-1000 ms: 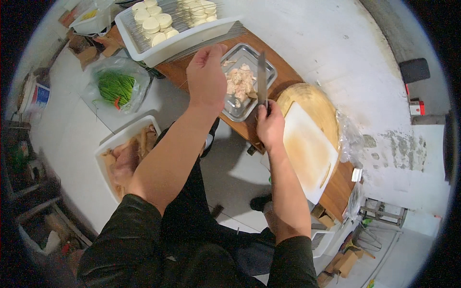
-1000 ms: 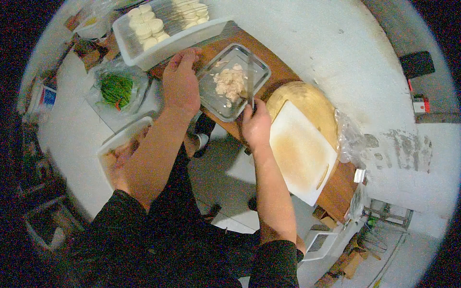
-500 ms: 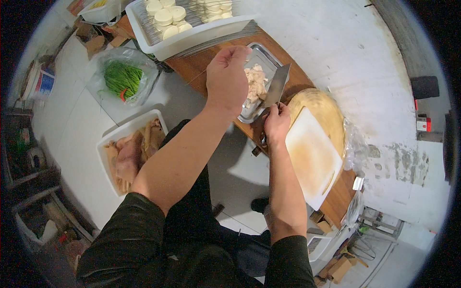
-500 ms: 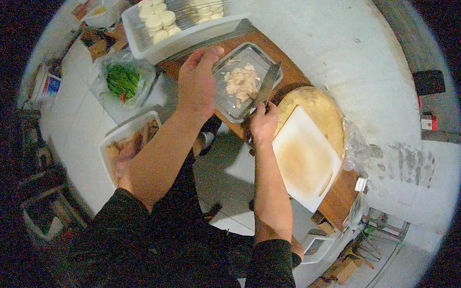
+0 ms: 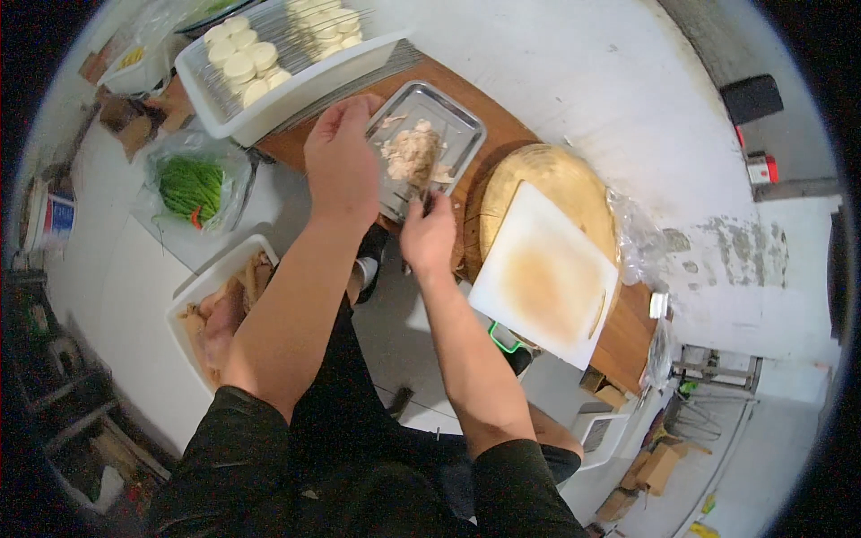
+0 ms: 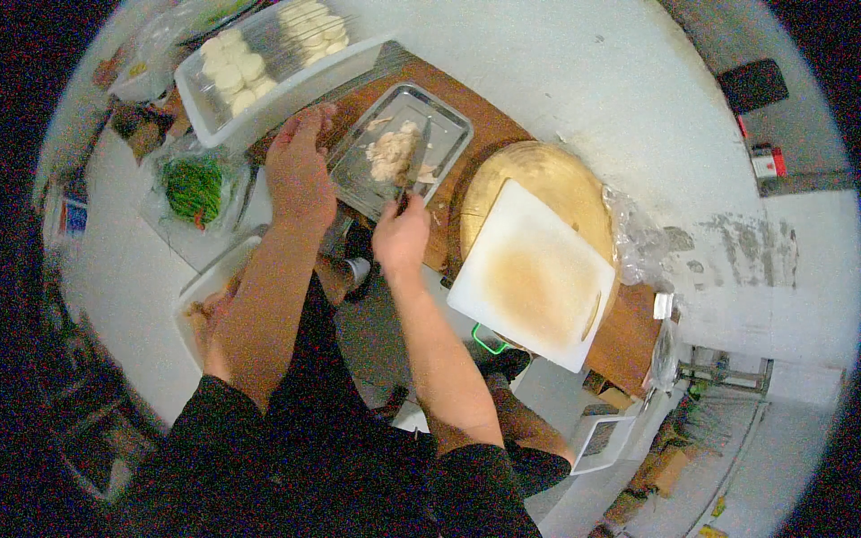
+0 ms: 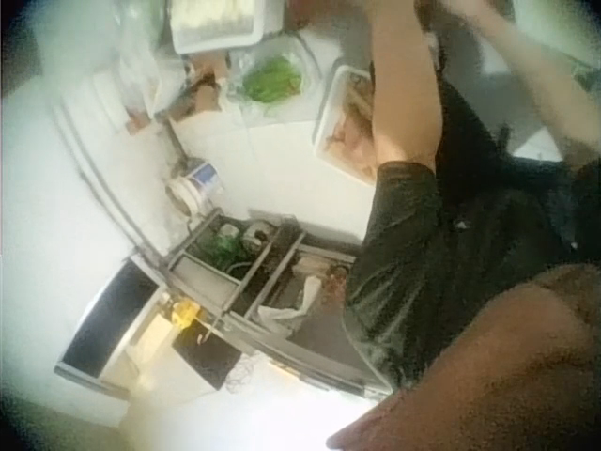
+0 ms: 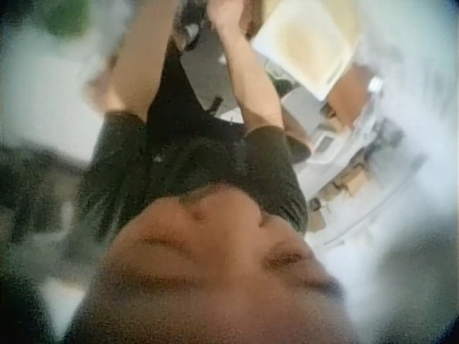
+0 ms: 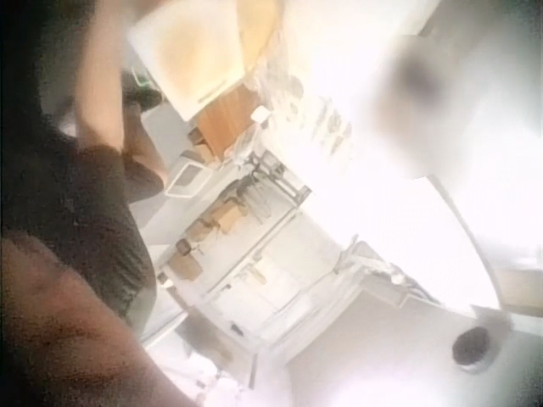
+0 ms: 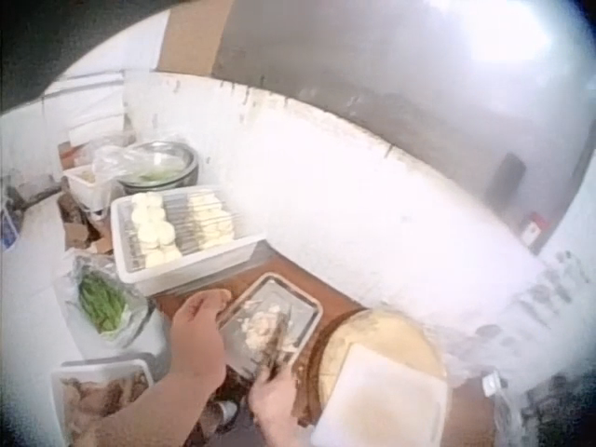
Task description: Slicing pieces of raw meat on a cutting board with a cleaver.
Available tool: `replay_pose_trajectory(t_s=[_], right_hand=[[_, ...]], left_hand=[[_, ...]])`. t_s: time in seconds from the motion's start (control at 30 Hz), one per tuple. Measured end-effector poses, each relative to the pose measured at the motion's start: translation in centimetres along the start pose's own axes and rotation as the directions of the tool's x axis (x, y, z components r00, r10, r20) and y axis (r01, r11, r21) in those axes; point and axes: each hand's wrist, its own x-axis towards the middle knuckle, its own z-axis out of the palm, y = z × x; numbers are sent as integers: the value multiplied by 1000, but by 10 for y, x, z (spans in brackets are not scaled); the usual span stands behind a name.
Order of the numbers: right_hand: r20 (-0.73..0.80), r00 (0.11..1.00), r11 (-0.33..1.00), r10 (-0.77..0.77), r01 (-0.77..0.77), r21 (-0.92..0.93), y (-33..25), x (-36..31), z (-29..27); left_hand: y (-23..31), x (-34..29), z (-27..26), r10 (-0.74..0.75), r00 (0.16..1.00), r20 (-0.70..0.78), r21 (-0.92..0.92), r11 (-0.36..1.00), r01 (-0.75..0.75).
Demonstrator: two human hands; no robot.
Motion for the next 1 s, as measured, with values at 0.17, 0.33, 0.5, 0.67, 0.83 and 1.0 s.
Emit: replay_pose_trajectory(t_s=[0.17,0.33,0.5,0.67,0.83,1.0], right_hand=[[-21,998,998,66,-65,24,-6,-20,-3],[19,995,995,93,-94,29,-12,-41,-11],[70,992,993,107,-110,49,-5,-50,-20],[146,980,985,136,-149,87,-18,-70,-36],[130,990,995,47,-59,84,-11,-92,-49],[151,986,917,67,-121,380,11,-93,-78]], left_hand=[[3,-5,10,-13,999,-49,32,999,14],[-1,0,5,40,998,-44,76,996,-36],[-13,6,2,58,998,8,60,996,-59],[-15,7,0,82,996,30,104,991,-85],[-12,7,4,64,998,14,-45,997,-64],[-7,-8,15,108,994,9,102,989,-108]])
